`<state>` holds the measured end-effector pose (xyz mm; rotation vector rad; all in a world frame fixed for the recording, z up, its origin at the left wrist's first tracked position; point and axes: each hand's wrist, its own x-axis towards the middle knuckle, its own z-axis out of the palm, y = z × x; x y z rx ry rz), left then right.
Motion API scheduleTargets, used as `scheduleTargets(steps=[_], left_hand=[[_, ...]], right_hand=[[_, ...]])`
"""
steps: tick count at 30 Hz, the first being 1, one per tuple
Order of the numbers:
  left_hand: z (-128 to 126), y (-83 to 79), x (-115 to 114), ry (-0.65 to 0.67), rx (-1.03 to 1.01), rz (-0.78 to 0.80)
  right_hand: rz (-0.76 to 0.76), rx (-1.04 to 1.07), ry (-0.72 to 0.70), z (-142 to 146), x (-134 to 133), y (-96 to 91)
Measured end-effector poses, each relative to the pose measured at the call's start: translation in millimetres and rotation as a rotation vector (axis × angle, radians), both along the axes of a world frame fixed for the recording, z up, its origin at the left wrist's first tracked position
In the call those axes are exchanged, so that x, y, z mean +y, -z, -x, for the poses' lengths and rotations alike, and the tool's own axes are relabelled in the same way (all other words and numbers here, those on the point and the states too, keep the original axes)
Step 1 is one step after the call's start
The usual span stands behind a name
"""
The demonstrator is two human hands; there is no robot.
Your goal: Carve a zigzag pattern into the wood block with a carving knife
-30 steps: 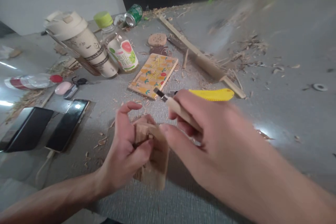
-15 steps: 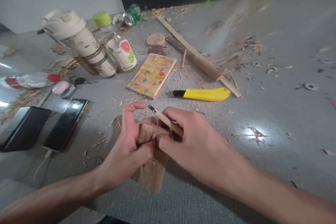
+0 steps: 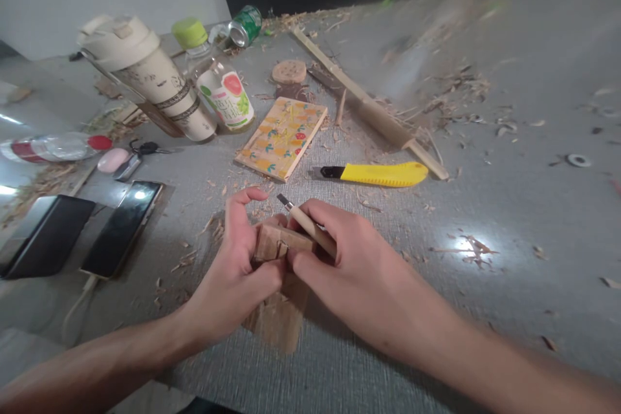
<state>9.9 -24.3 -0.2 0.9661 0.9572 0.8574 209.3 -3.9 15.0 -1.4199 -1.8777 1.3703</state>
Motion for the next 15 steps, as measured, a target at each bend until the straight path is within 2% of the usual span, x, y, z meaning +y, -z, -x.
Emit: scheduleTargets(steps=[8, 15], left_hand=[[1.7, 6.7, 0.6, 0.018, 0.009, -0.054], [1.0, 5.1, 0.1, 0.014, -0.004, -0.037]], right_hand=[[-0.001, -0.019, 0.047, 2.6, -0.5, 3.5], [0.001, -0.008, 0.055, 3.2, -1.0, 3.4]])
